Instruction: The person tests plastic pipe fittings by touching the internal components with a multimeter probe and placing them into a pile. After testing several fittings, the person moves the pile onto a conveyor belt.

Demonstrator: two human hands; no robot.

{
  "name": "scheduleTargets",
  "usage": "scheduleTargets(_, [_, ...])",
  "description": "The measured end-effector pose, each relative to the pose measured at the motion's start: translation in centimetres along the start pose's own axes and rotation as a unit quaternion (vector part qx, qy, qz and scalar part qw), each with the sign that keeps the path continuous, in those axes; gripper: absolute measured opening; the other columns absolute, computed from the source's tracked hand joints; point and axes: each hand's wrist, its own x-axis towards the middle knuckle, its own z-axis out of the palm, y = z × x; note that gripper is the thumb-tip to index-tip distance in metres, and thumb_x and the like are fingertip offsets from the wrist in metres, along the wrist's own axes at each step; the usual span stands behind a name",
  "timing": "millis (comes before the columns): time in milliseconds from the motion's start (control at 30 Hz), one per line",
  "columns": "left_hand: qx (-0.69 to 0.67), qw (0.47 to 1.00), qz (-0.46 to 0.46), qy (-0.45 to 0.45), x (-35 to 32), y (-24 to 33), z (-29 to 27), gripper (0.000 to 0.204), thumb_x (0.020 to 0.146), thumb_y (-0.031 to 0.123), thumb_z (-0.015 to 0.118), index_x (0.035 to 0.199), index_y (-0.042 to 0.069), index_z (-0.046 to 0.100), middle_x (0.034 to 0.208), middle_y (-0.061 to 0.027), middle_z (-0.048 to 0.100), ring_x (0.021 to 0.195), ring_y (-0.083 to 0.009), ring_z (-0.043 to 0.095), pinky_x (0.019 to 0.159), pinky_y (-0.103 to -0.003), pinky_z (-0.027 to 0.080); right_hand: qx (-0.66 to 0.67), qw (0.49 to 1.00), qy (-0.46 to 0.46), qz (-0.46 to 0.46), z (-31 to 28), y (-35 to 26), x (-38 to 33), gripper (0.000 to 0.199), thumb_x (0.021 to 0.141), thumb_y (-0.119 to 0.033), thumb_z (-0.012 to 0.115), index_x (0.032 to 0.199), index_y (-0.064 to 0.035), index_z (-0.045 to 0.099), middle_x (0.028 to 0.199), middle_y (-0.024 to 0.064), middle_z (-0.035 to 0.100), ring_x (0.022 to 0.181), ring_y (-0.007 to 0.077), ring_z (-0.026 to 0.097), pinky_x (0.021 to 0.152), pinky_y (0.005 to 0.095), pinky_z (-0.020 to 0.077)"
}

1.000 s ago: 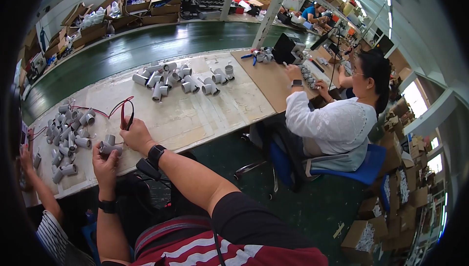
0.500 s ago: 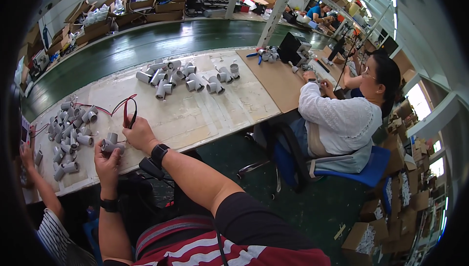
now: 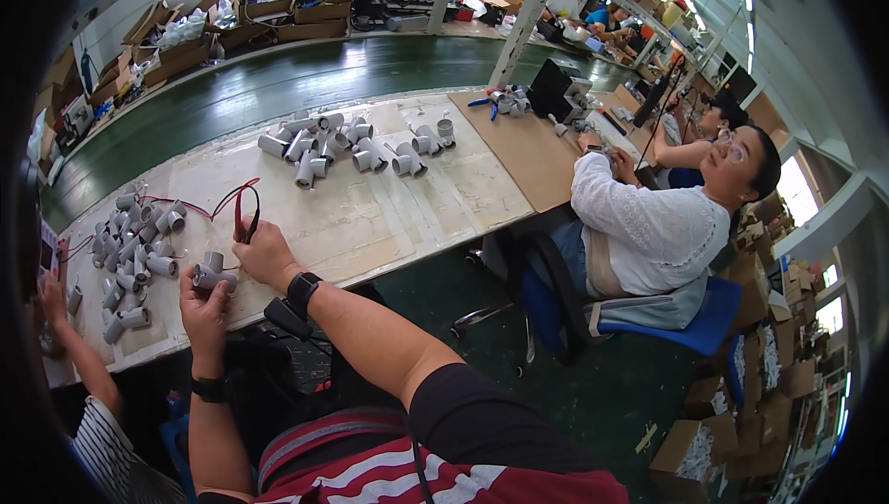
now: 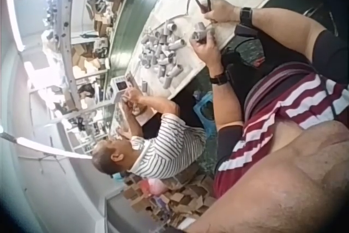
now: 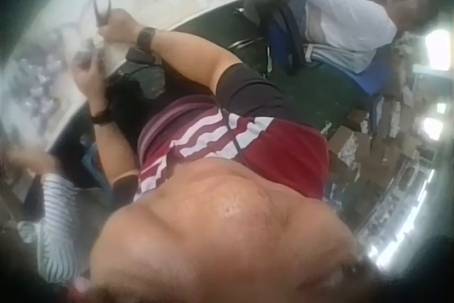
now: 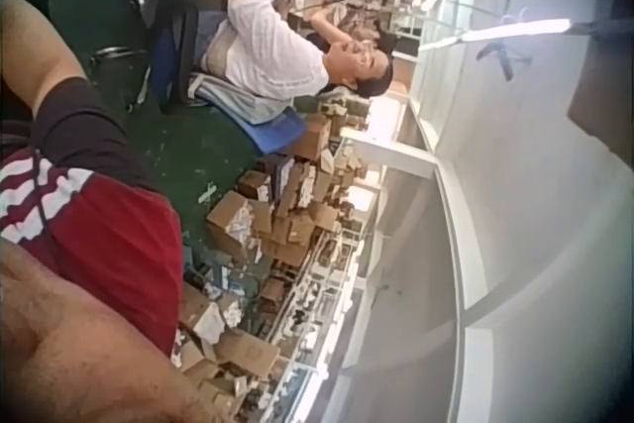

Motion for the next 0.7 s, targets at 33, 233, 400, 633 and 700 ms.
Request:
scheduleTargets(33, [0.002, 1.000, 0.005, -0.003, 0.0, -0.1, 0.0, 0.038, 0.095, 0.000, 0.068, 0.127, 0.009, 0.051, 0.087, 0.0009, 0.060, 0.067, -0.0053, 0.052, 0.057, -0.021, 0.042, -0.002, 1.000, 0.003, -0.003, -0.1, 0.0, -0.1, 0.009, 0.085, -0.002, 0.067, 0.091, 0.0009, 0.061, 0.070, 0.0065, 0.064, 0.054, 0.0154, 0.063, 0.051, 0.0324, 0.0511])
scheduleTargets(233, [-0.001, 1.000, -0.014, 0.024, -1.3, -0.4, -1.5, 0.038, 0.094, 0.000, 0.069, 0.126, 0.009, 0.051, 0.093, 0.0015, 0.060, 0.072, -0.0054, 0.053, 0.060, -0.021, 0.044, -0.104, 0.992, 0.016, -0.067, 1.0, 1.0, -0.7, 0.011, 0.085, -0.012, 0.067, 0.088, -0.0016, 0.065, 0.075, 0.0136, 0.068, 0.069, 0.0258, 0.068, 0.064, 0.0382, 0.0537])
scheduleTargets(400, [0.072, 0.996, 0.043, 0.000, 0.2, 0.0, -0.3, 0.035, 0.087, 0.012, 0.079, 0.115, 0.006, 0.058, 0.091, -0.0006, 0.059, 0.080, -0.0110, 0.055, 0.071, -0.030, 0.049, 0.068, 0.996, -0.054, 0.037, -2.5, -0.1, -0.4, 0.012, 0.096, -0.013, 0.064, 0.086, -0.0064, 0.063, 0.073, 0.0039, 0.062, 0.067, 0.0128, 0.061, 0.062, 0.0306, 0.0507])
scheduleTargets(633, [-0.099, 0.978, 0.087, 0.163, 2.3, 6.0, -8.3, 0.040, 0.084, 0.007, 0.078, 0.121, 0.002, 0.063, 0.098, -0.0038, 0.069, 0.082, -0.0117, 0.062, 0.074, -0.027, 0.050, 0.202, 0.972, -0.026, 0.113, -0.5, -3.5, 0.4, 0.010, 0.089, -0.004, 0.070, 0.096, -0.0036, 0.062, 0.082, 0.0090, 0.068, 0.069, 0.0183, 0.066, 0.062, 0.0300, 0.0557])
scheduleTargets(700, [0.009, 0.974, 0.077, 0.214, 5.2, 7.3, -13.0, 0.027, 0.084, 0.007, 0.076, 0.109, 0.002, 0.067, 0.092, -0.0031, 0.068, 0.077, -0.0119, 0.060, 0.071, -0.027, 0.050, 0.179, 0.977, -0.035, 0.111, -1.4, -3.2, 0.8, 0.009, 0.090, -0.004, 0.067, 0.098, -0.0045, 0.063, 0.083, 0.0082, 0.069, 0.068, 0.0185, 0.066, 0.063, 0.0316, 0.0554])
